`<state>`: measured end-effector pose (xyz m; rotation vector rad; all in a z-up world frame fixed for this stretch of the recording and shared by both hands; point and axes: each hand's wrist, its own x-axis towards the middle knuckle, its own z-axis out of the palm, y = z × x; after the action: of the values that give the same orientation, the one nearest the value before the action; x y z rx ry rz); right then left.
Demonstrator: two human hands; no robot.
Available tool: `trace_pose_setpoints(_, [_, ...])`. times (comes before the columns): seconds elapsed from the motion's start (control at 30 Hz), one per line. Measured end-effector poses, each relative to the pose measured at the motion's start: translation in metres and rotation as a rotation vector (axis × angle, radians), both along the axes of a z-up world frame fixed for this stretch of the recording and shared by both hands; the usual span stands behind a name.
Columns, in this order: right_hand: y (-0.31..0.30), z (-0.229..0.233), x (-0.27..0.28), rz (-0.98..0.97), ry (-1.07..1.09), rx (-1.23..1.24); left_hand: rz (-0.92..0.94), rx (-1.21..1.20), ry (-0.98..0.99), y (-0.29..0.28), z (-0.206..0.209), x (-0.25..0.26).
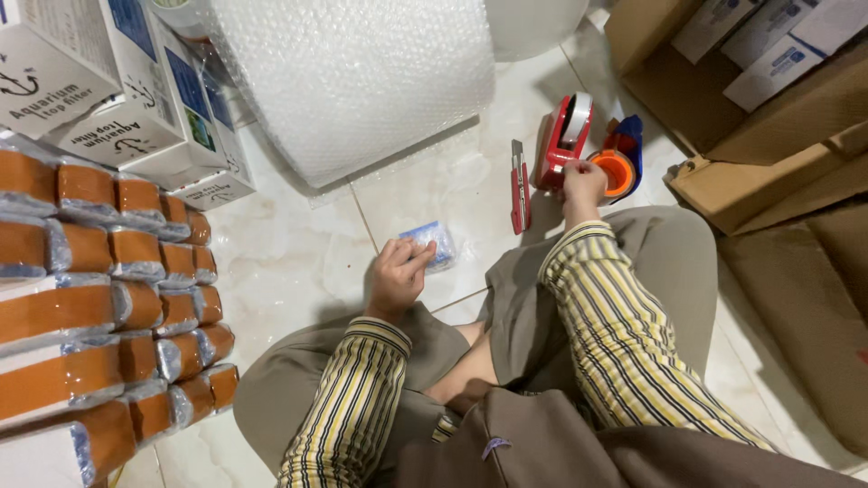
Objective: The person wraps small rectangular boxes in bubble wrap and seals them with orange tape. They retrieve boxes from a nearby cardboard box, wrap each one individually, and place the finished packages into a stack.
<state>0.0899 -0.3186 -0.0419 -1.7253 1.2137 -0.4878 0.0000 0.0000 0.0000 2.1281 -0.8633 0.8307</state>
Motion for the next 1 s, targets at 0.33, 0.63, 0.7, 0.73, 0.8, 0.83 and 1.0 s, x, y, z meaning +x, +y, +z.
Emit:
trace_pose_setpoints(0.33, [0.009,-0.007,-0.003,-0.343,-0.547,0.660,-0.021,0.004,0.049,0.006,0.000,-0.005])
trace_pose_setpoints(0.63, [0.038,-0.016,-0.018,-0.085,-0.235,1.126,-0.011,-0.010,-0.026,0.001,0.001,-0.003])
trace_pose_setpoints(0.7, [0.055,-0.006,-0.019,0.394,-0.152,1.018,-0.035,-0.099,-0.038,0.001,-0.001,-0.003])
trace_pose_setpoints(0.73, [0.071,0.012,-0.030,0.413,-0.142,1.020,-0.014,-0.099,-0.040,0.002,-0.001,-0.003])
trace_pose_setpoints(0.8, [0.099,0.046,-0.057,0.823,-0.161,0.814,-0.029,-0.158,-0.020,0.001,-0.001,-0.005])
trace_pose_setpoints(0.83, [0.114,0.058,-0.064,0.833,-0.152,0.816,-0.016,-0.160,-0.017,0.002,-0.008,-0.003])
trace_pose_setpoints(1.0, [0.171,0.075,-0.082,0.962,0.036,0.710,0.000,-0.164,0.034,0.000,-0.017,-0.003])
